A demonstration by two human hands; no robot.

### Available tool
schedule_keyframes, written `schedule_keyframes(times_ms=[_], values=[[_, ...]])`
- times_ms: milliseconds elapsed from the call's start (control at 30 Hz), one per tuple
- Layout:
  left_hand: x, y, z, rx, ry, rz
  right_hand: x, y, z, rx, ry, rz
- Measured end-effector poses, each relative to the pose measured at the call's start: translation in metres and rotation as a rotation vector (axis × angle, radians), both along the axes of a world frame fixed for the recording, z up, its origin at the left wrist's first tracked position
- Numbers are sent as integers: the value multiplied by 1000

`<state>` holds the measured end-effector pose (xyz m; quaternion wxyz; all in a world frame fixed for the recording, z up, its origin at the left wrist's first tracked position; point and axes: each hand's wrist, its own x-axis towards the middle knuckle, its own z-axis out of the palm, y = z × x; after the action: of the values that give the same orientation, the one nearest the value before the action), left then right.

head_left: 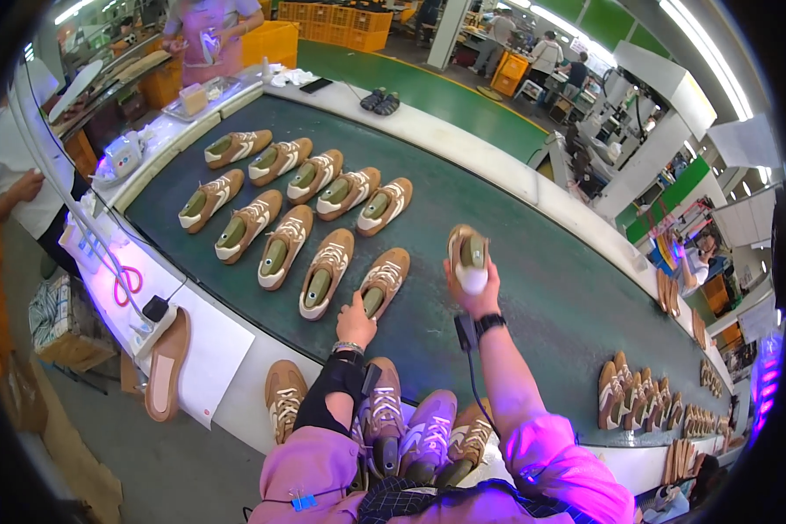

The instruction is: Apply adhesive or sealant to shoe components and inspect quality on a factory assembly line.

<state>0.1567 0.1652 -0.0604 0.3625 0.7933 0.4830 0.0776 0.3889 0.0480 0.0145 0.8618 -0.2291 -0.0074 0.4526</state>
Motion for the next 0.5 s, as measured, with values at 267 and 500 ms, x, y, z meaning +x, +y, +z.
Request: schedule_keyframes(times_ms=[267, 500], values=[[2, 2, -2, -2, 16, 39, 12, 16, -63, -682, -147, 146], [1, 8, 1, -4, 97, -17, -27, -186, -30, -763, -200, 232]])
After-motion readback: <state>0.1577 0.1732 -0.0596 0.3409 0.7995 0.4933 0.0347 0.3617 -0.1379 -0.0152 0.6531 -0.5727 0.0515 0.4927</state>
